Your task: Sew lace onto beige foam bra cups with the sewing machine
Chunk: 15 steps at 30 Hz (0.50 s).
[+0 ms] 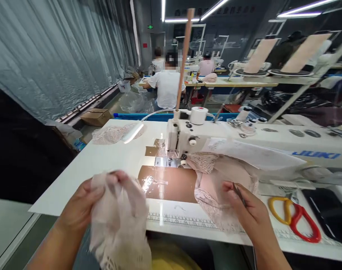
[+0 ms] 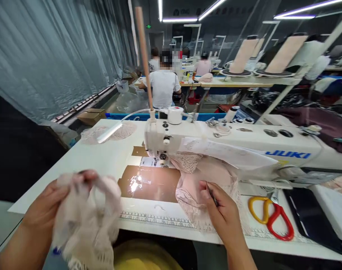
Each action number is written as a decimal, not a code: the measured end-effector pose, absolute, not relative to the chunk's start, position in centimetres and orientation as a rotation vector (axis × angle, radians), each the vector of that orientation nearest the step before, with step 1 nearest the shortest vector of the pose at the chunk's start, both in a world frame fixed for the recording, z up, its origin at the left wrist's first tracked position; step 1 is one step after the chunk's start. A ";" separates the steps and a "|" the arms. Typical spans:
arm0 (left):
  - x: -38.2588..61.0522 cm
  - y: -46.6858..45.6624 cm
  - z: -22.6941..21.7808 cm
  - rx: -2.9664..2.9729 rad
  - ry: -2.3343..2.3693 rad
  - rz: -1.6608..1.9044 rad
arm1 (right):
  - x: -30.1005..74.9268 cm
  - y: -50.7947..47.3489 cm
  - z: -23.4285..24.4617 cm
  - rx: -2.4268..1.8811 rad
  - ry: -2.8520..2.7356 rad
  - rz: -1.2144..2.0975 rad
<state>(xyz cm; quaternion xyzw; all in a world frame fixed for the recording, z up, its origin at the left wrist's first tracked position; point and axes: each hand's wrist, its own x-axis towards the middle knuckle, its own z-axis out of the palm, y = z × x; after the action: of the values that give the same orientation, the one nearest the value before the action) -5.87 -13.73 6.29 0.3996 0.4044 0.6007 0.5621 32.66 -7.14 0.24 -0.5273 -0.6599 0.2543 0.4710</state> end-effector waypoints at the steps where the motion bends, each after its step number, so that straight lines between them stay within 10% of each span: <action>1: -6.4 -13.4 6.6 1.018 1.083 1.401 | 31.7 -7.3 0.5 -1.259 -1.617 0.711; 15: -6.0 -11.8 2.2 1.263 0.847 0.723 | 15.6 -6.3 3.2 -0.862 -1.957 1.669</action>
<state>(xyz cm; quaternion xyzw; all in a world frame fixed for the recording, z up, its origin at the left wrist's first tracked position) -6.05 -11.80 2.22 0.5594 0.3751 0.3202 0.6662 15.58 -6.27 3.21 -0.3107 -0.7048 0.6012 0.2129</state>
